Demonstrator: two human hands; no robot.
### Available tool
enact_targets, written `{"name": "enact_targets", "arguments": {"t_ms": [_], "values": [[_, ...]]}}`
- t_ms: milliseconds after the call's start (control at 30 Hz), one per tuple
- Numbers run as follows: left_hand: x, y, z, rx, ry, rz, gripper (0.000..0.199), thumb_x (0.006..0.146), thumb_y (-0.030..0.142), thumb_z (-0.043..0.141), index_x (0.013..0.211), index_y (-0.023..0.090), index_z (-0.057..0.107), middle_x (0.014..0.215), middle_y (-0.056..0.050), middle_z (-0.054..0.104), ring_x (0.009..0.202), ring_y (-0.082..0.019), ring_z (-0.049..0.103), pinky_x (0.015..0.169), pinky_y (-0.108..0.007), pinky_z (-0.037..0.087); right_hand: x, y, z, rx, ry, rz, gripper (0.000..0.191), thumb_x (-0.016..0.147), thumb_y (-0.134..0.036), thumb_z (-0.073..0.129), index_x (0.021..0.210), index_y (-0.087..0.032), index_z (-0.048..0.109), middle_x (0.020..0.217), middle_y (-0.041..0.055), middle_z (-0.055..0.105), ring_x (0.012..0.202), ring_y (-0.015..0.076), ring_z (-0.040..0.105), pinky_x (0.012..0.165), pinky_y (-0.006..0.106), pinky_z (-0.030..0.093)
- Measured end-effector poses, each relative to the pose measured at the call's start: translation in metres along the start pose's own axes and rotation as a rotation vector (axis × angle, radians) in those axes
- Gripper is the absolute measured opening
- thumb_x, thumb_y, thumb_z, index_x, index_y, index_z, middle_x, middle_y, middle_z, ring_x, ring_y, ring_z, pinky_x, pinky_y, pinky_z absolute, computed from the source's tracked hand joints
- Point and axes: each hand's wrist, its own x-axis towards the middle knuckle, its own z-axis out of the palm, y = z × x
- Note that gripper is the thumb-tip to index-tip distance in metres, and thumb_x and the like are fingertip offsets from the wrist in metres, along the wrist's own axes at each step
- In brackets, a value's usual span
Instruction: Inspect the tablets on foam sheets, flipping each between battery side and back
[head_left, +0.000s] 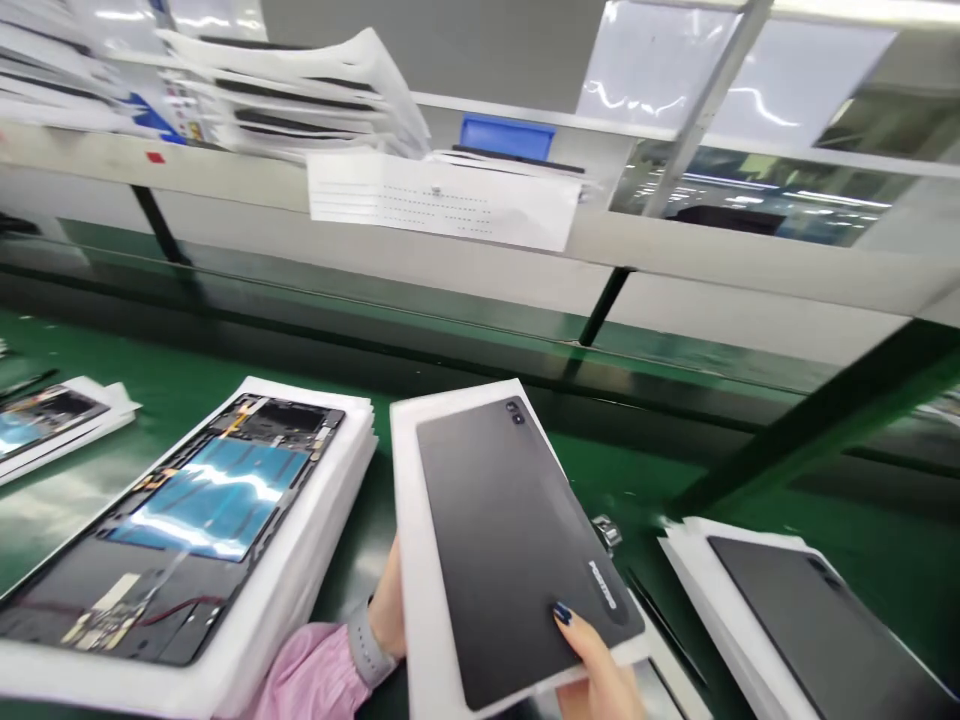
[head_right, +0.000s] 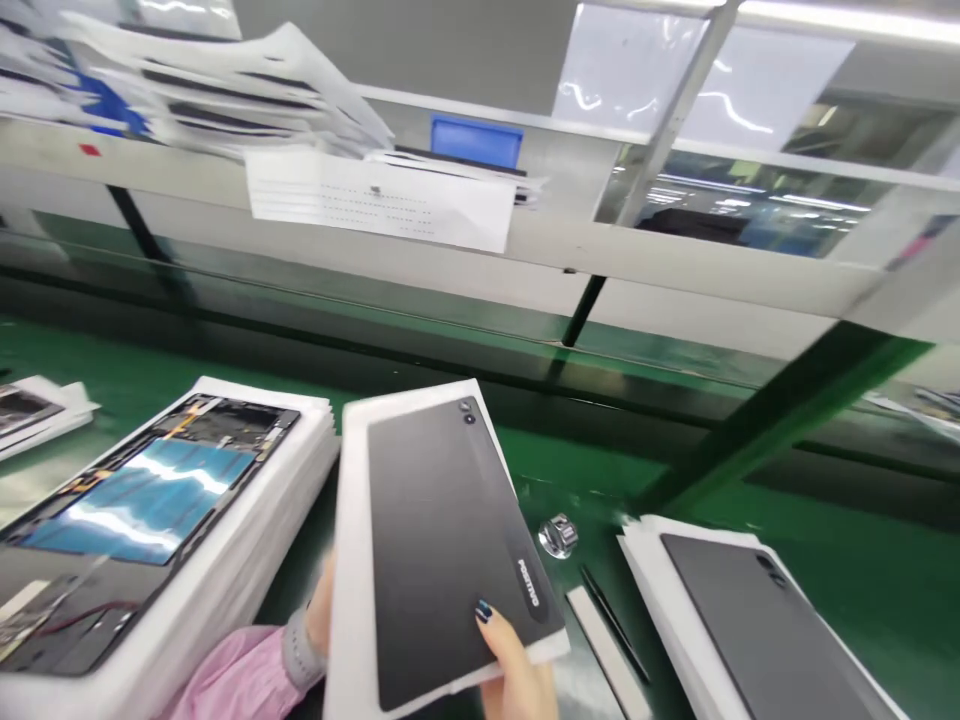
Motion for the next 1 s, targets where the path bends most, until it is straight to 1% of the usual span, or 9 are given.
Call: {"name": "enact_targets", "arguments": {"t_ms": [100,167,233,333,467,633,767,867,1000], "values": [[0.002,0.012,0.009,-0.156,0.122,0.015,0.078,0.068,0.08,0.059,0.103,0.011,0.072,0.097,-0.014,0.076,0.106,-0.033,0.066,0.101,-0.045,0.044,0.012,0.009,-0.003,-0.045,0.023,0.067,0.053,0.065,-0.044,0.086,0.112,-0.023,0.072,0.109,0.0061,0.074,0.116,0.0335,0.061,0.099,0.043,0.049],[0.005,0.011,0.011,-0.116,0.277,0.009,0.06,0.059,0.061,0.08,0.092,0.011,0.073,0.085,-0.012,0.077,0.1,-0.033,0.069,0.098,-0.044,0.047,0.017,0.008,-0.006,-0.057,-0.006,0.099,0.063,0.063,-0.045,0.088,0.119,-0.024,0.069,0.113,0.0066,0.073,0.117,0.0326,0.06,0.102,0.041,0.046],[0.007,0.008,0.01,-0.041,0.425,0.017,0.044,0.053,0.037,0.088,0.086,0.012,0.072,0.079,-0.009,0.076,0.091,-0.03,0.071,0.092,-0.041,0.051,0.023,-0.002,-0.01,-0.012,-0.069,0.115,0.074,0.063,-0.047,0.088,0.13,-0.028,0.062,0.118,0.006,0.071,0.114,0.032,0.062,0.101,0.041,0.047],[0.005,0.005,0.011,0.028,0.51,0.024,0.039,0.051,0.029,0.088,0.083,0.012,0.072,0.084,-0.008,0.076,0.086,-0.026,0.071,0.083,-0.036,0.054,0.032,-0.022,-0.015,0.042,-0.104,0.055,0.073,0.072,-0.048,0.08,0.139,-0.041,0.049,0.132,0.0014,0.064,0.118,0.0292,0.06,0.096,0.038,0.048],[0.001,0.009,0.011,0.108,0.479,-0.003,0.039,0.048,0.029,0.088,0.08,0.013,0.072,0.084,-0.006,0.075,0.08,-0.023,0.069,0.074,-0.032,0.054,0.038,-0.032,-0.018,-0.135,-0.07,-0.08,0.048,0.076,-0.048,0.076,0.12,-0.032,0.064,0.129,0.0064,0.064,0.12,0.0303,0.056,0.088,0.032,0.048],[0.0,0.01,0.006,0.191,0.463,-0.071,0.04,0.049,0.024,0.084,0.085,0.012,0.071,0.068,-0.002,0.07,0.066,-0.018,0.066,0.064,-0.029,0.052,0.036,-0.026,-0.012,-0.12,-0.107,-0.125,0.042,0.075,-0.042,0.079,0.111,-0.031,0.061,0.111,0.0059,0.069,0.097,0.028,0.065,0.076,0.033,0.05],[-0.001,0.009,0.007,0.183,0.374,-0.082,0.034,0.051,0.02,0.079,0.084,0.013,0.072,0.071,-0.003,0.072,0.071,-0.02,0.067,0.069,-0.03,0.052,0.033,-0.03,-0.013,-0.163,-0.142,-0.103,0.033,0.075,-0.044,0.079,0.101,-0.027,0.068,0.092,0.005,0.071,0.08,0.0255,0.065,0.068,0.031,0.049],[-0.001,0.009,0.008,0.19,0.325,-0.112,0.04,0.052,0.018,0.076,0.091,0.013,0.073,0.076,-0.004,0.074,0.073,-0.021,0.068,0.069,-0.031,0.052,0.033,-0.033,-0.016,-0.241,-0.158,-0.071,0.029,0.07,-0.051,0.08,0.083,-0.025,0.076,0.084,0.0056,0.072,0.08,0.0282,0.065,0.071,0.032,0.049],[-0.004,0.008,0.005,0.179,0.346,-0.132,0.041,0.051,0.019,0.079,0.092,0.013,0.074,0.072,-0.002,0.072,0.067,-0.018,0.065,0.066,-0.029,0.05,0.039,-0.029,-0.026,-0.312,-0.226,-0.063,0.03,0.072,-0.054,0.078,0.082,-0.026,0.081,0.094,0.0072,0.074,0.09,0.0309,0.065,0.079,0.034,0.05]]}}
